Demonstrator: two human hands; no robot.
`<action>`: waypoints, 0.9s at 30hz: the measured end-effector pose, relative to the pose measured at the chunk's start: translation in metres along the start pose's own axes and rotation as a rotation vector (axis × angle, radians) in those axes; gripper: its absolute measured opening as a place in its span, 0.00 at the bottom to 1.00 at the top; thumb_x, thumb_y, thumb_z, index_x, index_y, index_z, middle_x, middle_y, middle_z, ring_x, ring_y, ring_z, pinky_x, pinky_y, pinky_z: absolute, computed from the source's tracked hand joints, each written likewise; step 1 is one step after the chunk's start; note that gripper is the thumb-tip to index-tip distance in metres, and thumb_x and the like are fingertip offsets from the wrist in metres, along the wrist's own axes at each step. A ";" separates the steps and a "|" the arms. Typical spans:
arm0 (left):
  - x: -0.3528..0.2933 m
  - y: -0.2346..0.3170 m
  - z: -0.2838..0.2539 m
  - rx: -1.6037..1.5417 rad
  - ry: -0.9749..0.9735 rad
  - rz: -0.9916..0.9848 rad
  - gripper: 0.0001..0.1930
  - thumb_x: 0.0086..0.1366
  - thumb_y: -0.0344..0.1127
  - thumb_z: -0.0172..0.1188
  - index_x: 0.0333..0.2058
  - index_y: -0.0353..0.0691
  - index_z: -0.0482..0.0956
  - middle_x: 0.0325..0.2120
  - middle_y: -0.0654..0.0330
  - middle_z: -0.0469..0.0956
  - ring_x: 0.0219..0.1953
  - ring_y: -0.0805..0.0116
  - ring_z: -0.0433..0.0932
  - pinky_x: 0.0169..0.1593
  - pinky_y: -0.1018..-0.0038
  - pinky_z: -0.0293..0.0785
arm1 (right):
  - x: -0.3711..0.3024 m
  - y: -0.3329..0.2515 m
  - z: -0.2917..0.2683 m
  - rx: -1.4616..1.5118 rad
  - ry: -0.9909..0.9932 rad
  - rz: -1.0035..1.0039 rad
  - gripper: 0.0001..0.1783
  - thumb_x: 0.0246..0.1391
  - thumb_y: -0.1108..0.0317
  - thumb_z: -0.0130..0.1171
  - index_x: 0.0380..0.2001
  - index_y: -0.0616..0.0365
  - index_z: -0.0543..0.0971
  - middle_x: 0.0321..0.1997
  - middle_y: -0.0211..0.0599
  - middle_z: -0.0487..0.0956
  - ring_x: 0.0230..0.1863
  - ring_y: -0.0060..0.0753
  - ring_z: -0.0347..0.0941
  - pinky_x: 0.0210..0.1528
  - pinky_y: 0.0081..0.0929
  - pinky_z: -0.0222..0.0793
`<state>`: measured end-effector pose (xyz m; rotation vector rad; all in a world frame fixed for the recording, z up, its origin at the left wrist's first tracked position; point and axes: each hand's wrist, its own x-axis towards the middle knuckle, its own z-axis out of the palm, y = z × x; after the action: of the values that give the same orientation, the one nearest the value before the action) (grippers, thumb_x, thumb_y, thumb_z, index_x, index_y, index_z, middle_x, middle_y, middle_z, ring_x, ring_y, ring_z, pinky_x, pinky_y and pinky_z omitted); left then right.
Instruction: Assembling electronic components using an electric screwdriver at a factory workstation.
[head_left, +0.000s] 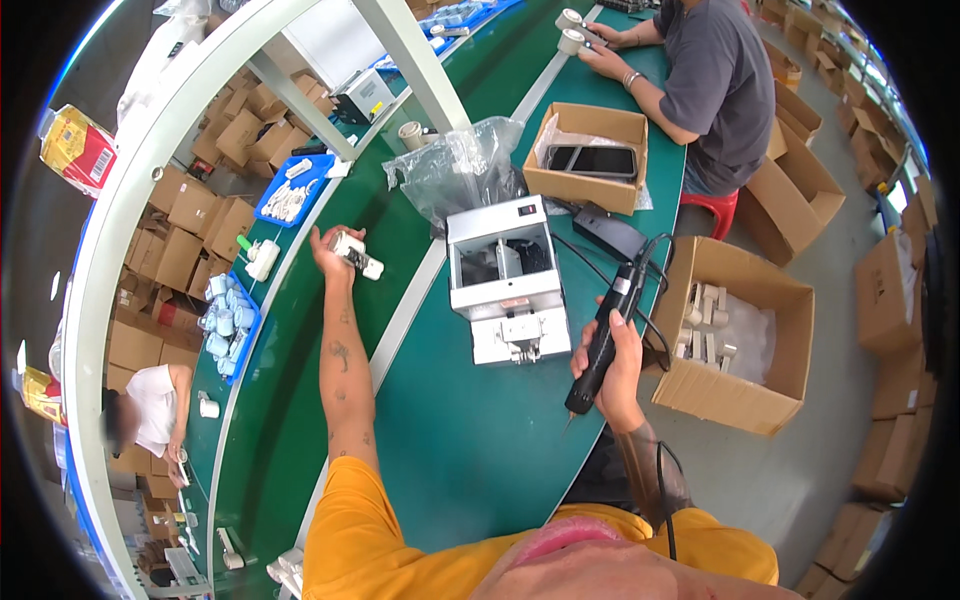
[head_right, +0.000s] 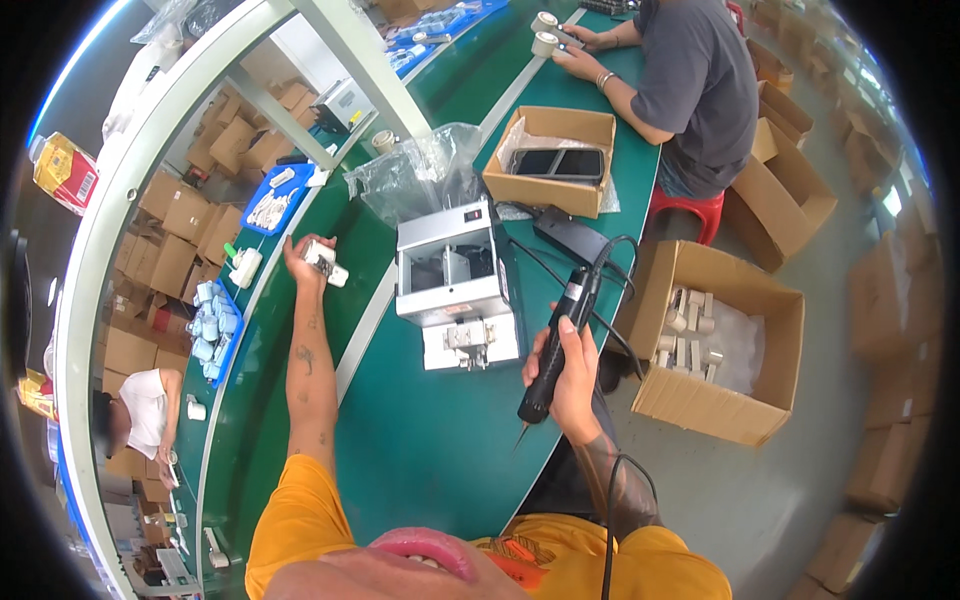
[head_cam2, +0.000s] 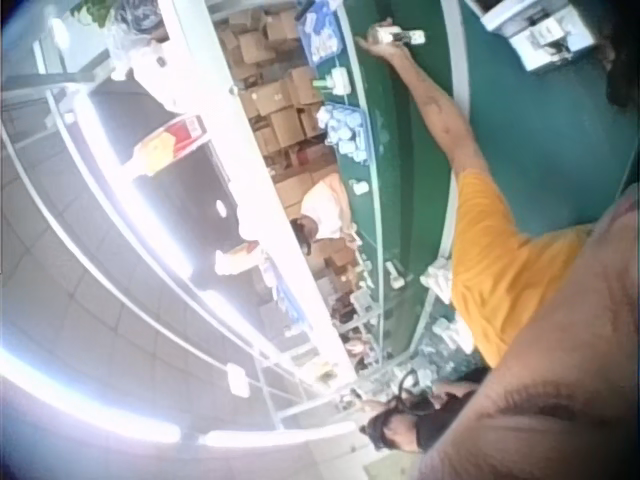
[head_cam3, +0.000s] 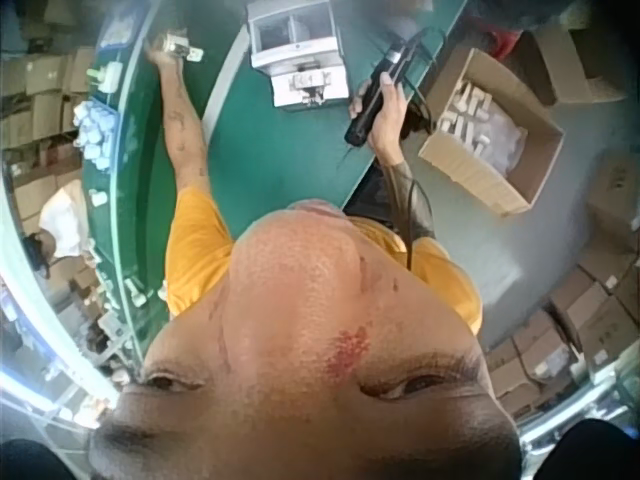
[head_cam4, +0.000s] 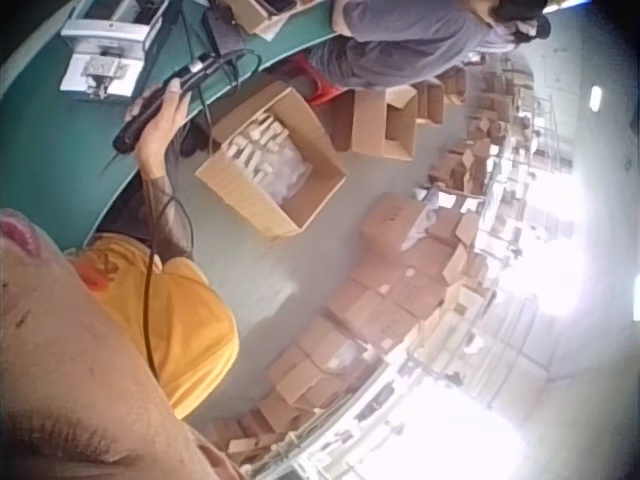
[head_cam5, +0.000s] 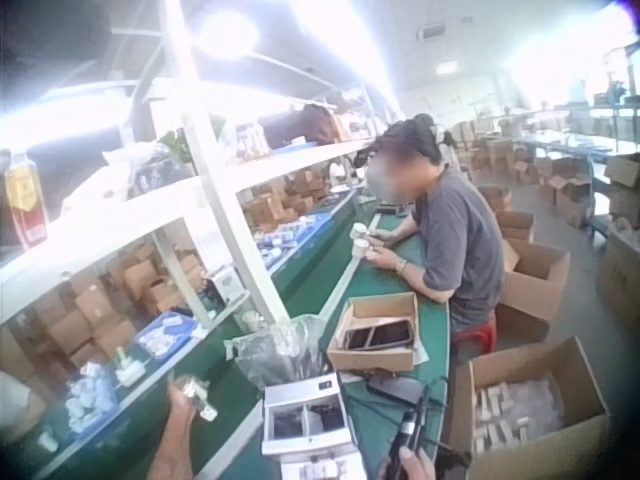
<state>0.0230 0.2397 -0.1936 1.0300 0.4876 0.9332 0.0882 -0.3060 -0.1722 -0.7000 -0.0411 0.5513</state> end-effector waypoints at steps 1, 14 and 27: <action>-0.024 0.004 0.005 0.088 -0.088 -0.018 0.36 0.74 0.62 0.39 0.30 0.31 0.77 0.22 0.45 0.79 0.27 0.48 0.79 0.53 0.46 0.79 | -0.001 -0.001 -0.004 0.001 0.020 0.005 0.24 0.72 0.53 0.51 0.62 0.57 0.65 0.30 0.37 0.73 0.19 0.28 0.70 0.20 0.29 0.68; -0.336 -0.012 0.077 0.521 0.198 0.155 0.35 0.80 0.48 0.32 0.28 0.29 0.82 0.27 0.47 0.84 0.35 0.56 0.83 0.48 0.65 0.78 | -0.004 -0.012 -0.013 -0.011 0.023 -0.019 0.26 0.72 0.49 0.49 0.61 0.57 0.66 0.29 0.33 0.72 0.19 0.24 0.67 0.21 0.27 0.65; -0.356 0.001 0.062 0.423 0.067 0.065 0.32 0.81 0.50 0.34 0.43 0.26 0.81 0.40 0.44 0.85 0.47 0.57 0.83 0.58 0.63 0.75 | 0.004 0.002 -0.009 0.037 -0.062 0.037 0.27 0.74 0.46 0.44 0.62 0.56 0.65 0.31 0.33 0.69 0.23 0.23 0.63 0.25 0.25 0.63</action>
<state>-0.1234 -0.0902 -0.1894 1.4059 0.7312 0.9455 0.0927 -0.3083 -0.1814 -0.6490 -0.0757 0.6074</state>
